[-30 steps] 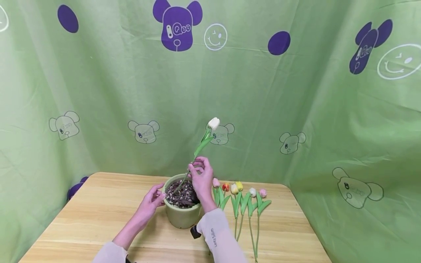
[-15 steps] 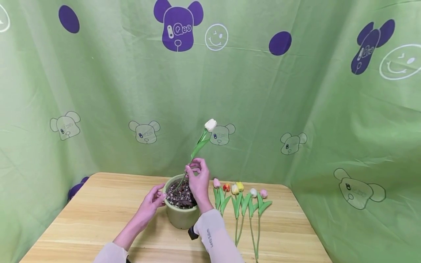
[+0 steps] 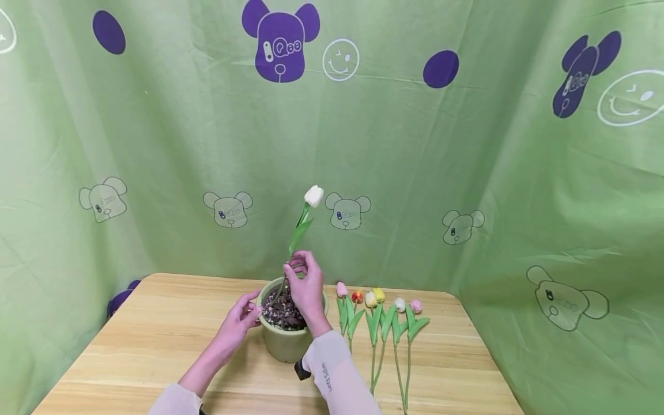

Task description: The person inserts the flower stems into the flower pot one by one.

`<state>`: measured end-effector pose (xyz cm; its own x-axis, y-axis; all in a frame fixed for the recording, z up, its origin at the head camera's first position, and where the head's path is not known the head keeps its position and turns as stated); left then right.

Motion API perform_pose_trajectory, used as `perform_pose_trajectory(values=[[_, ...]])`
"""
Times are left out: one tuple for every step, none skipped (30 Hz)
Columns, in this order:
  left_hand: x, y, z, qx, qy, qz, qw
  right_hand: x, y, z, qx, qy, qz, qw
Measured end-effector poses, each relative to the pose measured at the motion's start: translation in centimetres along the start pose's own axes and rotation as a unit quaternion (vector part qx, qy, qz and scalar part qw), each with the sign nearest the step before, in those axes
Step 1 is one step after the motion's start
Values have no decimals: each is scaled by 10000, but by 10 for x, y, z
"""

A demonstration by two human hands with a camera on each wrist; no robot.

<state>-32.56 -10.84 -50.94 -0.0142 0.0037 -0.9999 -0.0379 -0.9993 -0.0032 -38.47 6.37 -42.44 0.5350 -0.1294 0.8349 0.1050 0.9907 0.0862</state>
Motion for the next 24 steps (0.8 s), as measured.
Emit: perform_pose_trajectory(values=[[0, 0, 0, 0, 5, -1, 10000, 0, -1, 0, 55, 6, -14, 10000], [0, 0, 0, -3, 5, -3, 10000, 1, -1, 0, 109, 14, -29, 9999], [0, 0, 0, -2, 8, -6, 10000, 1, -2, -1, 162, 9, -8, 9999], [0, 0, 0, 6, -1, 17, 10000, 1, -2, -1, 206, -1, 13, 9998], [1, 0, 0, 3, 5, 25, 10000, 1, -3, -1, 242, -10, 31, 9997], [1, 0, 0, 3, 9, 39, 10000, 1, -3, -1, 283, -27, 24, 9996], [1, 0, 0, 4, 5, 56, 10000, 1, -3, 0, 321, -48, 21, 9995], [1, 1, 0, 8, -3, 63, 10000, 1, -4, 0, 356, -63, 11, 9993], [1, 1, 1, 7, 0, 68, 10000, 0, -4, 0, 386, -73, 11, 9992], [1, 1, 1, 7, 2, 75, 10000, 0, -4, 0, 409, -80, -4, 9991], [1, 1, 1, -2, 15, 61, 10000, -1, -4, 0, 434, -85, -50, 9990], [1, 1, 1, 5, -2, 81, 10000, -2, -5, 0, 469, -87, -82, 9988], [1, 1, 1, 6, -2, 84, 10000, -3, -5, 0, 502, -104, -93, 9986], [0, 1, 0, 6, -2, 89, 10000, -4, -6, 0, 537, -128, -88, 9984], [0, 1, 0, 4, 7, 95, 10000, -5, -6, 0, 578, -157, -74, 9982], [0, 1, 0, 6, 2, 103, 9999, -6, -7, -1, 614, -198, -58, 9979], [0, 1, 0, 5, 4, 113, 9999, -7, -7, -1, 647, -230, -42, 9976], [0, 0, 0, 8, -7, 126, 9999, -7, -8, -2, 671, -269, -2, 9974], [0, 0, 0, 6, 5, 114, 9999, -8, -8, -2, 682, -297, 22, 9972], [0, 0, 0, 11, -7, 122, 9999, -8, -9, -2, 674, -305, 44, 9972], [0, 0, 0, 8, -6, 123, 9999, -9, -10, -3, 662, -290, 46, 9974], [1, 0, 0, -1, -12, 131, 9999, -10, -11, -3, 644, -266, 3, 9976], [1, 0, 0, -7, -13, 139, 9999, -10, -11, -3, 640, -252, -13, 9976], [1, 1, 0, -16, -17, 147, 9999, -11, -13, -3, 650, -233, -30, 9976]])
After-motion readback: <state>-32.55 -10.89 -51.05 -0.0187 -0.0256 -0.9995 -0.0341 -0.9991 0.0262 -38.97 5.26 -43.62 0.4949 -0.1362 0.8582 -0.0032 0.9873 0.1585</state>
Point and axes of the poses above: each hand's wrist, its own z-axis towards the middle knuckle, its own y-axis out of the back of the hand, x = y × z, the point moved 4 cm from there along z, towards the middle knuckle, and after that the axes turned 6 degrees about y, right-handed, at the moved point
